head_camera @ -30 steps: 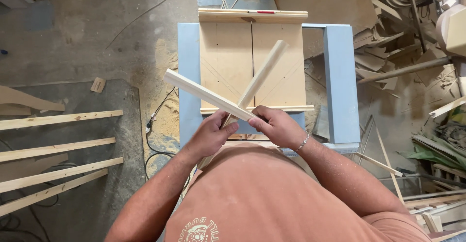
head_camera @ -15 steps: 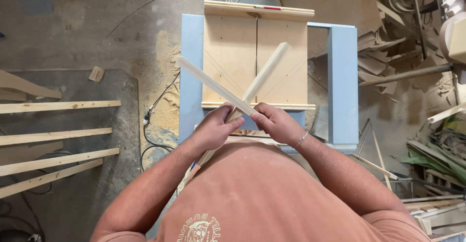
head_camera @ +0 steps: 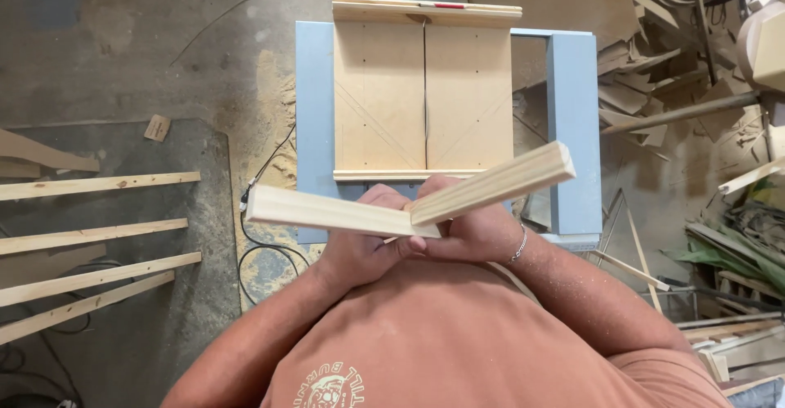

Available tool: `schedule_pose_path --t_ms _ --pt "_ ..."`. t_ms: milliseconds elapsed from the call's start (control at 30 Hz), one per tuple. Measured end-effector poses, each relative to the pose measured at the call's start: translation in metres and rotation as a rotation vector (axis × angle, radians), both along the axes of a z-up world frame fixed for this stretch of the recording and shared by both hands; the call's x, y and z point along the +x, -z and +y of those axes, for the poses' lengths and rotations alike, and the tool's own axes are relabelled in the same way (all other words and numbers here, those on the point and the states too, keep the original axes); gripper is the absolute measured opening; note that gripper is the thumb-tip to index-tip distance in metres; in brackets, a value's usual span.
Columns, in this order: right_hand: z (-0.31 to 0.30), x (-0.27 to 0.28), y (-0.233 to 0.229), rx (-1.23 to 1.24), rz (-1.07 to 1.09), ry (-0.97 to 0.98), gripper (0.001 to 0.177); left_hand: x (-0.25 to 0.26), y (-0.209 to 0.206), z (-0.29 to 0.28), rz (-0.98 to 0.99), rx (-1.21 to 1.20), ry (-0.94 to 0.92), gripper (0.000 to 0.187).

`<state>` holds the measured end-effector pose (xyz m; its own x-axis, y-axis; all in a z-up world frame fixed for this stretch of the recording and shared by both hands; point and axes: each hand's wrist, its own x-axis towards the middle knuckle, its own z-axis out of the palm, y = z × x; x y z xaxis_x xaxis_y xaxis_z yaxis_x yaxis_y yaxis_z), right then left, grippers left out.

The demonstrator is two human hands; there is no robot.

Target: Assemble wooden lattice components using glue and half-lap joints on a table saw sled

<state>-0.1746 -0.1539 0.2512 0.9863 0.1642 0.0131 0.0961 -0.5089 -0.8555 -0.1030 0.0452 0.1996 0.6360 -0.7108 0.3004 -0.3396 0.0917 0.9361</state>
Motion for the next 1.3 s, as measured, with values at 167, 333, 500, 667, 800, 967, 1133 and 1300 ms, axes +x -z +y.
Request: schedule_pose_path --t_ms 167,333,500,667,800,967,1133,1300 --pt "-0.004 -0.006 0.022 0.078 -0.293 -0.124 0.040 -0.005 -0.007 0.005 -0.029 0.019 0.076 0.049" --pt "-0.002 -0.012 0.026 0.109 -0.366 -0.131 0.035 -0.013 -0.010 0.006 0.046 -0.100 0.052 0.047" --pt "0.002 -0.016 0.023 0.113 -0.366 -0.098 0.030 -0.013 -0.009 0.005 0.080 -0.141 0.059 0.045" --pt "0.001 -0.022 0.021 0.123 -0.305 -0.072 0.030 -0.014 -0.012 0.006 0.156 -0.081 0.066 0.044" --pt "0.001 -0.017 0.002 0.035 0.039 0.011 0.037 -0.008 -0.001 0.007 0.241 -0.035 0.001 0.033" --pt "0.015 0.013 -0.051 -0.168 0.256 0.003 0.051 0.001 0.029 -0.001 0.513 0.020 0.007 0.054" --pt "0.013 0.025 -0.033 -0.211 0.361 0.039 0.055 0.003 0.070 -0.005 0.874 -0.208 0.082 0.064" --pt "0.015 0.043 -0.033 -0.354 0.568 0.046 0.042 0.006 0.070 -0.014 0.764 -0.134 0.097 0.072"
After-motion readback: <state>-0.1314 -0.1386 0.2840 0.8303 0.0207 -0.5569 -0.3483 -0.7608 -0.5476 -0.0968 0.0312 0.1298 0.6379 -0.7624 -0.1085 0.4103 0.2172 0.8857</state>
